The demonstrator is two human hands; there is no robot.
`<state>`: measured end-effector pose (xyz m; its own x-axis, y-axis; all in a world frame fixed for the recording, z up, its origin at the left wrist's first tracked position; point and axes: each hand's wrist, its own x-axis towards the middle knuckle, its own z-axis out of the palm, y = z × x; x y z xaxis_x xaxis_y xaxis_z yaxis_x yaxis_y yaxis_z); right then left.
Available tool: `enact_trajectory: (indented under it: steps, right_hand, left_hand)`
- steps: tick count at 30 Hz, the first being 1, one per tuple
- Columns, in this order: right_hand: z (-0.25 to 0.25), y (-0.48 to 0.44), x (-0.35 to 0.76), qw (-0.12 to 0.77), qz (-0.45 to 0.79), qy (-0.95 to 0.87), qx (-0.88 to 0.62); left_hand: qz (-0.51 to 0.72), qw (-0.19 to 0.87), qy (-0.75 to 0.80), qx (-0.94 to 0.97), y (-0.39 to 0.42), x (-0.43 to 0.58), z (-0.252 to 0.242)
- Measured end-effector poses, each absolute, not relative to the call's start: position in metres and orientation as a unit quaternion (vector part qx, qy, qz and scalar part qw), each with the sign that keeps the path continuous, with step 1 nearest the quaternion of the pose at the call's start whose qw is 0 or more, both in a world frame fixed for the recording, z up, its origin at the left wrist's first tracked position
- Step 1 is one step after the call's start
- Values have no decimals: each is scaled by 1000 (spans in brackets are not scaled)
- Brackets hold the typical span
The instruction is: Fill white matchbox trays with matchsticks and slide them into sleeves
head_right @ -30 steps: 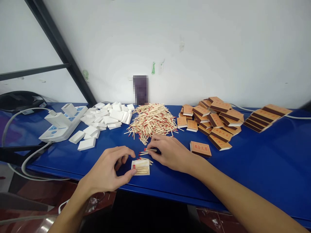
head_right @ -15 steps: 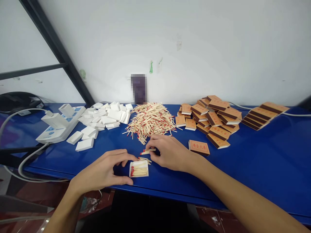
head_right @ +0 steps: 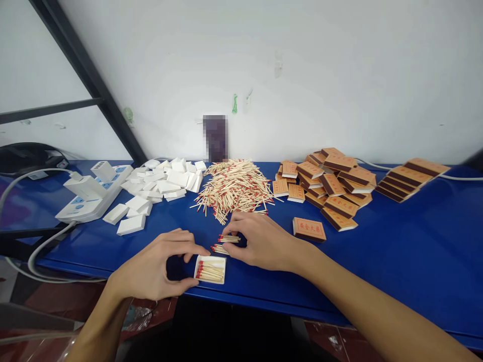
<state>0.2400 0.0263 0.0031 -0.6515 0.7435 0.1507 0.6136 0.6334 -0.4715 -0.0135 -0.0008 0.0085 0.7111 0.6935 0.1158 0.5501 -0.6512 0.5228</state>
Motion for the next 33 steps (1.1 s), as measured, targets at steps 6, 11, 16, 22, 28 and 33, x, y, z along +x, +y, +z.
enact_trajectory:
  steps: [6, 11, 16, 22, 28, 33]
  right_hand:
    - [6, 24, 238, 154, 206, -884, -391]
    - [3, 24, 234, 160, 201, -886, -387]
    - [-3, 27, 233, 176, 193, -890, -375]
    - [3, 34, 234, 141, 161, -897, -386]
    - [29, 46, 220, -13, 135, -911, -389]
    - [39, 50, 209, -75, 120, -912, -386]
  left_hand:
    - [155, 226, 353, 895, -3, -13, 10]
    - [140, 218, 369, 893, -4, -14, 7]
    - [145, 207, 374, 892, -4, -10, 6]
    - [150, 185, 387, 891, -5, -5, 3]
    - [152, 188, 389, 889, -4, -4, 2]
    - [160, 195, 386, 887, -3, -4, 2]
